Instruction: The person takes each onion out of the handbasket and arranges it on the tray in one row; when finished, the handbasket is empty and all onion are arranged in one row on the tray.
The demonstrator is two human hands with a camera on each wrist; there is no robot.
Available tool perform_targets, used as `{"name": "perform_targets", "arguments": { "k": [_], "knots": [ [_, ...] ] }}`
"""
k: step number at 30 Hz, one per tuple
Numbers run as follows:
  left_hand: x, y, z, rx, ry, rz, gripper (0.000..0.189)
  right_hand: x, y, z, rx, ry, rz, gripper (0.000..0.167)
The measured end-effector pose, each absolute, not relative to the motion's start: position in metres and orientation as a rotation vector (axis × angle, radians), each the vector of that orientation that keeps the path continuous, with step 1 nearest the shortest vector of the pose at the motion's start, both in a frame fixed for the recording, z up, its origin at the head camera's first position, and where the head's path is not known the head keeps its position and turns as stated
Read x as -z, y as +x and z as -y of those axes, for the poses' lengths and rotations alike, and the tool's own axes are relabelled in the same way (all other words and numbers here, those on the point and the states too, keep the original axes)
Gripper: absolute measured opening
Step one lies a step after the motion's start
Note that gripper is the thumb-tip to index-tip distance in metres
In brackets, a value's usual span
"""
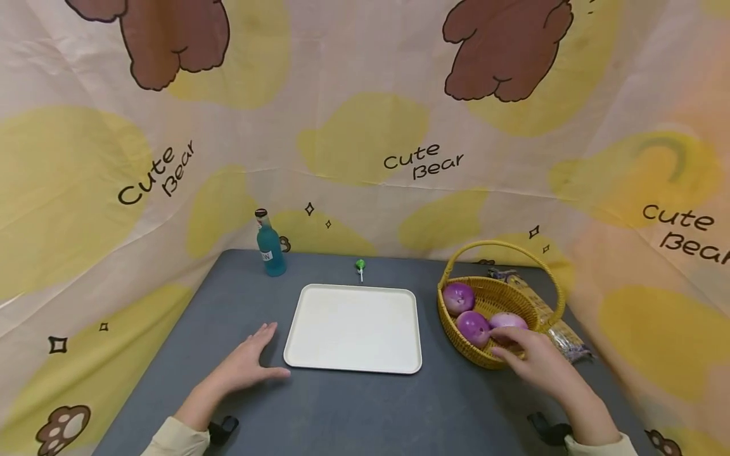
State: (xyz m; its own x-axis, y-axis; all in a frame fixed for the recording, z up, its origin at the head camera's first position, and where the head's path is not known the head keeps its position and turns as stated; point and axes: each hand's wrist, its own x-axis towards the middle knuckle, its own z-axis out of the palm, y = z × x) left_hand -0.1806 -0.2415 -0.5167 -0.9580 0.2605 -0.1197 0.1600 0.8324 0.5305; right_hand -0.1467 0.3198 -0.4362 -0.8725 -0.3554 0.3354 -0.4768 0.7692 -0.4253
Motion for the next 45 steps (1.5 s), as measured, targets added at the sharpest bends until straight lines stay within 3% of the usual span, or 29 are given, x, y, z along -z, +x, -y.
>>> {"name": "perform_targets", "arguments": {
  "k": [13, 28, 45],
  "knots": [
    [0.529, -0.188, 0.223, -0.771, 0.255, -2.821, 0.094, 0.465, -0.196, -0.299, -0.551, 0.476, 3.031, 0.059],
    [0.525, -0.190, 0.220, -0.759, 0.220, -2.800, 0.095, 0.472, -0.206, -0.294, -0.562, 0.483, 3.018, 0.065],
    [0.525, -0.189, 0.220, -0.767, 0.201, -2.800, 0.095, 0.430, -0.196, -0.251, -0.661, 0.529, 2.826, 0.070]
  ]
}}
